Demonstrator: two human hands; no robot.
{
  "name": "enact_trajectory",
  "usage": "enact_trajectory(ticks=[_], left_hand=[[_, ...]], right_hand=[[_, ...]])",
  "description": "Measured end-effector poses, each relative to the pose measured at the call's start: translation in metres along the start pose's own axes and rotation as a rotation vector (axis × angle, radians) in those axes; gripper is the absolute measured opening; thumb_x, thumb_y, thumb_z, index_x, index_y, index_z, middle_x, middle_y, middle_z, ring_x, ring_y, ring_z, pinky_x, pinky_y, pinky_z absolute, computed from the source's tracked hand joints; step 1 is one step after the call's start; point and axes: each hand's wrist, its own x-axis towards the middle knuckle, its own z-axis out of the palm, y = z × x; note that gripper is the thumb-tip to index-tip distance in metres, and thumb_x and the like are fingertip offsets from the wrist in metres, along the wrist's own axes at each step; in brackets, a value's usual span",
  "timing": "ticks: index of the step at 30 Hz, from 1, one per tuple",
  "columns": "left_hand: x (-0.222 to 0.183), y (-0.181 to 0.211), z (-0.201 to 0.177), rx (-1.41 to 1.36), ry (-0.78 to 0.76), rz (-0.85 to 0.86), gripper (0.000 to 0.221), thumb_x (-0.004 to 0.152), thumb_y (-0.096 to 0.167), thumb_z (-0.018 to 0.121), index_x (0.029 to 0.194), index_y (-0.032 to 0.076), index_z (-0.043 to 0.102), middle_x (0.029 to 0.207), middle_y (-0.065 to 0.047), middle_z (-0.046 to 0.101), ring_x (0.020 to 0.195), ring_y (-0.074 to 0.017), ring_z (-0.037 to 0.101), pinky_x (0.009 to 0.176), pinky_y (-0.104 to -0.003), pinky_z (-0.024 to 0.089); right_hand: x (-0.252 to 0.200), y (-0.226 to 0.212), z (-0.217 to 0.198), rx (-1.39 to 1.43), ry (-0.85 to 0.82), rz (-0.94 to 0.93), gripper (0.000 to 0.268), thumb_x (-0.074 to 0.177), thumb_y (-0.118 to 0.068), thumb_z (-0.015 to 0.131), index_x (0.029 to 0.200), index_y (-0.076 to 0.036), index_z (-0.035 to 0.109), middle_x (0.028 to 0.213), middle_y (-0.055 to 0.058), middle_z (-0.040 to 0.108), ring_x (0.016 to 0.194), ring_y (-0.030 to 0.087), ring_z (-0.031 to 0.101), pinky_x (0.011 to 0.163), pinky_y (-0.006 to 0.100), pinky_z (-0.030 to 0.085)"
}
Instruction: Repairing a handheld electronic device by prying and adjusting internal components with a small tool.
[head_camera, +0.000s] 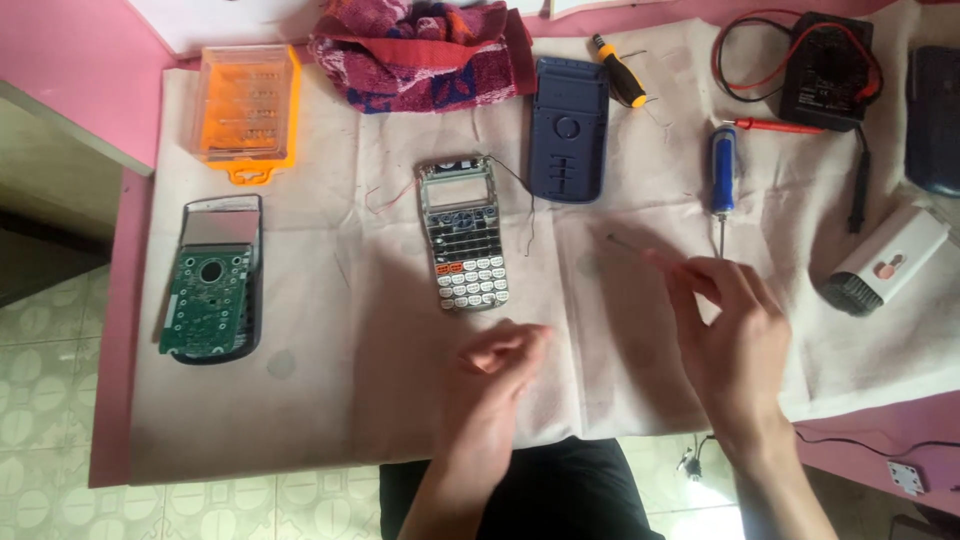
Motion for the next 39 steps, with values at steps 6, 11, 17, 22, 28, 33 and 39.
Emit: enact_trajectory(ticks=[6, 11, 17, 22, 28, 33, 39], left_hand=[[-0.008, -0.006, 0.005, 0.025, -0.068, -0.215, 0.023, 0.081, 0.019, 0.084, 0.1, 0.007, 0.084, 0.078, 0.002, 0.069, 0.07, -0.0048, 0.051, 0.067, -0.02, 0.034], [-0.011, 0.004, 0.009, 0.133, -0.007, -0.319, 0.035, 0.079, 0.027, 0.083, 0.109, 0.008, 0.086, 0.07, 0.005, 0.051, 0.068, -0.0068, 0.036, 0.063, -0.026, 0.025], [-0.016, 0.001, 0.009, 0.139, -0.17, -0.187, 0.026, 0.09, 0.031, 0.076, 0.087, 0.006, 0.081, 0.073, 0.004, 0.052, 0.063, -0.0065, 0.044, 0.052, -0.025, 0.028], [-0.021, 0.004, 0.011, 0.253, -0.124, -0.245, 0.035, 0.086, 0.044, 0.078, 0.067, 0.018, 0.063, 0.068, 0.008, 0.045, 0.071, -0.0057, 0.043, 0.068, -0.03, 0.034], [-0.025, 0.019, 0.017, 0.191, -0.194, -0.237, 0.028, 0.086, 0.032, 0.08, 0.071, 0.011, 0.071, 0.069, 0.005, 0.057, 0.072, -0.0075, 0.054, 0.066, -0.028, 0.039], [-0.024, 0.015, 0.014, 0.206, -0.17, -0.241, 0.026, 0.083, 0.033, 0.081, 0.076, 0.009, 0.076, 0.071, 0.003, 0.064, 0.075, -0.0091, 0.058, 0.068, -0.03, 0.042], [-0.024, 0.014, 0.014, 0.198, -0.159, -0.167, 0.025, 0.084, 0.027, 0.081, 0.074, 0.005, 0.076, 0.069, -0.001, 0.068, 0.073, -0.0104, 0.061, 0.069, -0.027, 0.046]], right_hand=[[-0.008, -0.031, -0.007, 0.098, 0.033, 0.034, 0.037, 0.093, -0.017, 0.08, 0.129, -0.01, 0.071, 0.13, 0.018, 0.057, 0.127, 0.034, 0.056, 0.099, 0.044, 0.045], [-0.021, -0.061, -0.027, 0.529, -0.1, -0.077, 0.029, 0.089, -0.016, 0.071, 0.11, 0.004, 0.073, 0.13, 0.02, 0.057, 0.114, 0.024, 0.062, 0.076, 0.026, 0.052], [-0.029, -0.071, -0.023, 0.618, -0.074, -0.114, 0.02, 0.089, -0.014, 0.074, 0.107, -0.006, 0.078, 0.118, 0.01, 0.062, 0.074, 0.01, 0.067, 0.073, 0.022, 0.054], [-0.03, -0.069, -0.027, 0.536, -0.042, -0.155, 0.016, 0.09, -0.011, 0.076, 0.106, -0.012, 0.08, 0.115, 0.006, 0.06, 0.063, 0.01, 0.048, 0.065, 0.022, 0.046], [-0.028, -0.064, -0.037, 0.508, -0.076, -0.224, 0.014, 0.088, -0.01, 0.077, 0.102, -0.009, 0.079, 0.114, 0.009, 0.063, 0.064, 0.012, 0.051, 0.065, 0.023, 0.048], [-0.03, -0.059, -0.039, 0.494, -0.103, -0.265, 0.016, 0.091, -0.012, 0.074, 0.106, -0.008, 0.078, 0.115, 0.008, 0.065, 0.073, 0.013, 0.056, 0.07, 0.024, 0.051], [-0.029, -0.061, -0.037, 0.5, -0.117, -0.287, 0.018, 0.092, -0.014, 0.072, 0.109, -0.007, 0.076, 0.112, 0.008, 0.067, 0.087, 0.016, 0.062, 0.078, 0.026, 0.054]])
